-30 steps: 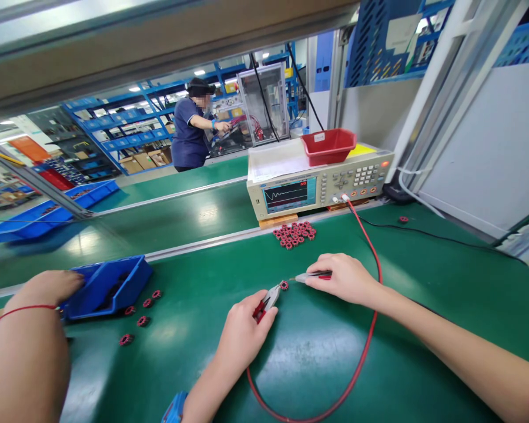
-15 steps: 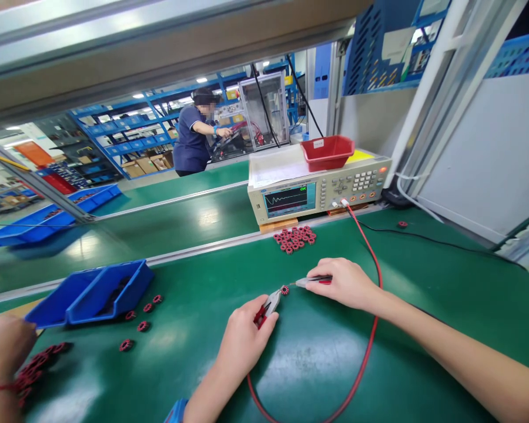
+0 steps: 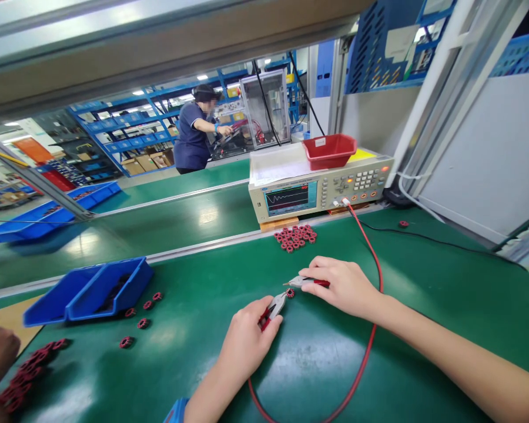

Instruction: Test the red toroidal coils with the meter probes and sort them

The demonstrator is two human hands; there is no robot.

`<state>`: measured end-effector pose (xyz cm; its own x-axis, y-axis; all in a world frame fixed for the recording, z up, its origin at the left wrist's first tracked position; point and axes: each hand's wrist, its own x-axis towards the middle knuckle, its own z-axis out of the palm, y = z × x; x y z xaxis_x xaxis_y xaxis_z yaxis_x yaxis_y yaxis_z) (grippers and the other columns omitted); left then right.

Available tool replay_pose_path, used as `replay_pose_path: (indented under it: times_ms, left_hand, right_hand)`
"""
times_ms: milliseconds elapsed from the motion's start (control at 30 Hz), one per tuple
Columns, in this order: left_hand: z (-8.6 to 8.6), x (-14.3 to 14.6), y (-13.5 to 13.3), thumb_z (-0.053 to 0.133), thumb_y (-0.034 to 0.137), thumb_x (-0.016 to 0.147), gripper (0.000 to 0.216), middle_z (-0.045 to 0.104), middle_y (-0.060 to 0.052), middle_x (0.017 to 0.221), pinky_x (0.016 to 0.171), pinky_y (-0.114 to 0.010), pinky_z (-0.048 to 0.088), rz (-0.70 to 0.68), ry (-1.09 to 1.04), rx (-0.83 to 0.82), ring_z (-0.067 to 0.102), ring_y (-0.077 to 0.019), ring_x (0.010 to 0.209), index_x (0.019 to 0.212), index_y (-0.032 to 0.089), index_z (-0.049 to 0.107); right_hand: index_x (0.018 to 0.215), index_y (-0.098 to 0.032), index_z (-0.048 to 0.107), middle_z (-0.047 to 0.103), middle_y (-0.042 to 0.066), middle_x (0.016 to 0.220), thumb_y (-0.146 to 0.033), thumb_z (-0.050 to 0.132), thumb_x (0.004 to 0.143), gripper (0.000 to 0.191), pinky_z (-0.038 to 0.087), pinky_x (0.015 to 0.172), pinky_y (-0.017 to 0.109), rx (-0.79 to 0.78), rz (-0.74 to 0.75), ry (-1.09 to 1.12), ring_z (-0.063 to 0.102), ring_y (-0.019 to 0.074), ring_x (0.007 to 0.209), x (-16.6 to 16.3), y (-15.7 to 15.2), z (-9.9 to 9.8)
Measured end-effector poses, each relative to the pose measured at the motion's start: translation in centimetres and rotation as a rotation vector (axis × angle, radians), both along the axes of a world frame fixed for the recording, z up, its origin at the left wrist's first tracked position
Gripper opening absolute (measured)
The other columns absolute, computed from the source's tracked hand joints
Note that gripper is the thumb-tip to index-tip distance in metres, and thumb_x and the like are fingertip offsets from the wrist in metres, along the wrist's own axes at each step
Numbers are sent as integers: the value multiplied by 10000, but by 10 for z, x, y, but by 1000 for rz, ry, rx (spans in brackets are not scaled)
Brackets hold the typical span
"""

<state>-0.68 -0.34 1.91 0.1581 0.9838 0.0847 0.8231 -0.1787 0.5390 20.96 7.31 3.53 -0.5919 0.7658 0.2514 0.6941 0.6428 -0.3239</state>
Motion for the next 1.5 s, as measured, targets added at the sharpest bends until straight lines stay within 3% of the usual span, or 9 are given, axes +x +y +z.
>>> replay_pose_path:
  times_ms: [900, 1100, 1200, 1333, 1500]
  left_hand:
    - [3, 2, 0, 508, 254, 824, 274, 688, -73, 988, 774, -316, 481, 4, 25, -19, 637, -220, 865, 1066, 175, 610]
    - [3, 1, -1, 509, 252, 823, 264, 693, -72, 977, 760, -312, 488, -3, 20, -12, 641, -219, 849, 1053, 180, 616]
    - [2, 0, -1, 512, 259, 821, 273, 691, -75, 996, 772, -314, 490, -1, 9, -4, 641, -222, 870, 1060, 183, 618]
    - [1, 0, -1, 516, 258, 813, 286, 694, -76, 983, 760, -312, 494, 4, -1, 11, 644, -219, 847, 1069, 185, 621]
    - [0, 0, -2, 506, 267, 821, 282, 695, -69, 934, 735, -307, 492, -6, 2, 13, 640, -212, 809, 1067, 184, 617]
  right_hand:
    - [1009, -283, 662, 618, 6, 923, -416, 460, 888, 270, 421, 670, 262, -54, 30, 8, 593, 158, 799, -2, -1, 1]
    - [1075, -229, 640, 639, 40, 944, -431, 551, 832, 328, 434, 734, 280, -164, -3, 152, 596, 184, 833, -1, 5, -5]
    - [971, -207, 675, 650, 37, 863, -449, 572, 812, 307, 428, 698, 268, -226, -23, 218, 594, 175, 776, 0, 9, -5]
    - [878, -223, 671, 656, 18, 813, -454, 540, 827, 271, 403, 649, 256, -230, -35, 167, 593, 173, 742, 0, 7, 1]
    - [910, -253, 645, 674, 7, 859, -479, 504, 842, 275, 392, 635, 263, -176, -49, 64, 606, 186, 768, -1, 2, 6]
